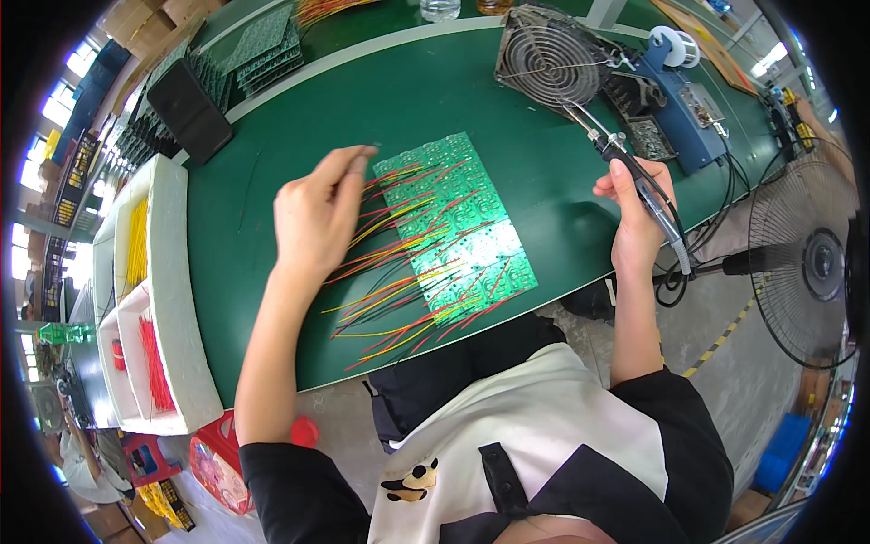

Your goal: The person solders wires onto a circuit board, taking wires from a partitioned container and attaching them to the board with a soldering iron.

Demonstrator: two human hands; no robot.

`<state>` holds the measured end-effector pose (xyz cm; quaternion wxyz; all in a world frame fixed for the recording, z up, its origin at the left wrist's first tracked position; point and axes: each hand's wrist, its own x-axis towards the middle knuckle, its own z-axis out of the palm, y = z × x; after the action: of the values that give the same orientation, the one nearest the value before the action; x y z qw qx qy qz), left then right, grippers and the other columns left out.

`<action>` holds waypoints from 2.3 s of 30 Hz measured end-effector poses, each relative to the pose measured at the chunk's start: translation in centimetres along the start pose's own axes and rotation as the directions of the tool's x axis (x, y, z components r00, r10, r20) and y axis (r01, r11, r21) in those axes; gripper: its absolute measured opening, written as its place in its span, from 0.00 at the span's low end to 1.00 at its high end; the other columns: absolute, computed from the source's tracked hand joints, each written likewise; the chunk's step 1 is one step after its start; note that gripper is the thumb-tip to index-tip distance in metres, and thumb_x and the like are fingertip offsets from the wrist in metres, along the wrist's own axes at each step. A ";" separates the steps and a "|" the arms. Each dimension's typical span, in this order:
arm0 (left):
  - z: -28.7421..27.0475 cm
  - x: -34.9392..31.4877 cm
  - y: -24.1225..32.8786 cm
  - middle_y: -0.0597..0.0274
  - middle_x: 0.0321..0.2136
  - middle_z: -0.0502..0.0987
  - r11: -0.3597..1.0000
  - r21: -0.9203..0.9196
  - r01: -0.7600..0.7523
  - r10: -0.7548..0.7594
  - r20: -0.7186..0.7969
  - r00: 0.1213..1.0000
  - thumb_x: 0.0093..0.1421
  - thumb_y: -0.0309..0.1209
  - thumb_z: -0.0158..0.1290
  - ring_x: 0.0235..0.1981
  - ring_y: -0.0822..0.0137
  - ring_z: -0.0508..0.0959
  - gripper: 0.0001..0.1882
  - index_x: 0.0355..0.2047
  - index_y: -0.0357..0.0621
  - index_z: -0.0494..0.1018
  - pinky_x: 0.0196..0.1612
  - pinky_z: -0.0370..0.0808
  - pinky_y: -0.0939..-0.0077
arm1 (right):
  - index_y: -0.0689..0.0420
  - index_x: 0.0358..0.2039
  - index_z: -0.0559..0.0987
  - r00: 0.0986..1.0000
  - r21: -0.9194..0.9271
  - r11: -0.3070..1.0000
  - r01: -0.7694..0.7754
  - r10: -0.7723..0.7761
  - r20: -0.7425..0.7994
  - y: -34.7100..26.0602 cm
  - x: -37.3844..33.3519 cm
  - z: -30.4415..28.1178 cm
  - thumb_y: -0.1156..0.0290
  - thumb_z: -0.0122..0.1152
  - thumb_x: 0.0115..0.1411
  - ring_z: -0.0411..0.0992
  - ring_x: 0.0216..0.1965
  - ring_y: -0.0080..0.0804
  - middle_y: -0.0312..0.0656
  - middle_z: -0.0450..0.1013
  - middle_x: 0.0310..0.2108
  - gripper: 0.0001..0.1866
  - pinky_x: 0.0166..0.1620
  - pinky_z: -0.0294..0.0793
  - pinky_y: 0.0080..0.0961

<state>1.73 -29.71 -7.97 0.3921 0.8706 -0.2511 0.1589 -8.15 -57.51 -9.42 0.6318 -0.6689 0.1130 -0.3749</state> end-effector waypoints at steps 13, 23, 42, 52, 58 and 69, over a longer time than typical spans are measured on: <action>3.7 -4.9 4.4 0.63 0.09 0.67 0.919 -0.011 -0.393 0.384 0.239 0.892 0.50 0.23 0.51 0.09 0.63 0.69 0.07 0.26 0.44 0.63 0.12 0.63 0.70 | 0.63 0.31 0.68 0.997 0.062 0.998 -0.011 0.016 -0.080 0.5 0.3 -0.3 0.75 0.58 0.56 0.73 0.23 0.26 0.44 0.72 0.23 0.09 0.30 0.75 0.22; 3.7 -3.5 3.5 0.60 0.15 0.72 0.944 0.045 -0.328 0.310 0.227 0.923 0.49 0.20 0.52 0.14 0.62 0.73 0.07 0.29 0.40 0.66 0.16 0.67 0.74 | 0.63 0.31 0.68 0.996 0.070 0.997 0.029 -0.023 -0.081 0.8 0.4 -0.6 0.74 0.58 0.55 0.73 0.22 0.28 0.45 0.73 0.22 0.09 0.29 0.76 0.23; 2.5 -2.0 2.1 0.72 0.06 0.51 0.977 -0.179 0.116 -0.084 0.174 0.981 0.52 0.25 0.54 0.10 0.81 0.50 0.05 0.23 0.40 0.69 0.14 0.50 0.81 | 0.61 0.32 0.74 0.978 0.340 0.930 -0.138 0.181 -0.100 1.5 0.7 -2.0 0.69 0.55 0.58 0.72 0.22 0.24 0.40 0.73 0.21 0.08 0.30 0.74 0.21; 2.7 -1.9 1.6 0.71 0.07 0.54 0.953 -0.256 0.160 -0.131 0.129 0.983 0.54 0.24 0.53 0.10 0.81 0.50 0.05 0.24 0.38 0.68 0.14 0.50 0.83 | 0.61 0.31 0.72 0.976 0.336 0.934 -0.126 0.176 -0.125 1.5 0.7 -1.7 0.70 0.55 0.58 0.71 0.21 0.24 0.40 0.72 0.20 0.07 0.29 0.73 0.21; 3.0 -1.7 1.6 0.67 0.06 0.58 0.992 -0.101 0.076 -0.074 0.026 0.997 0.52 0.26 0.55 0.07 0.77 0.55 0.03 0.24 0.41 0.73 0.13 0.53 0.79 | 0.61 0.30 0.67 0.988 0.225 0.963 -0.150 0.136 0.078 0.3 -2.0 -0.3 0.73 0.56 0.57 0.69 0.19 0.25 0.42 0.70 0.19 0.07 0.25 0.71 0.20; 3.1 -2.1 1.2 0.72 0.09 0.59 0.995 -0.060 0.075 -0.070 0.085 0.994 0.52 0.25 0.55 0.13 0.84 0.53 0.04 0.28 0.37 0.76 0.15 0.51 0.86 | 0.61 0.28 0.67 0.953 0.219 0.947 -0.235 0.179 0.244 -0.3 -4.0 2.0 0.74 0.57 0.55 0.69 0.17 0.24 0.42 0.71 0.17 0.08 0.24 0.70 0.19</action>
<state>-0.40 -32.13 -10.20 0.4139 0.8723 -0.2402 0.1002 -9.80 -53.43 -10.39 0.7544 -0.6073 0.0647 -0.2405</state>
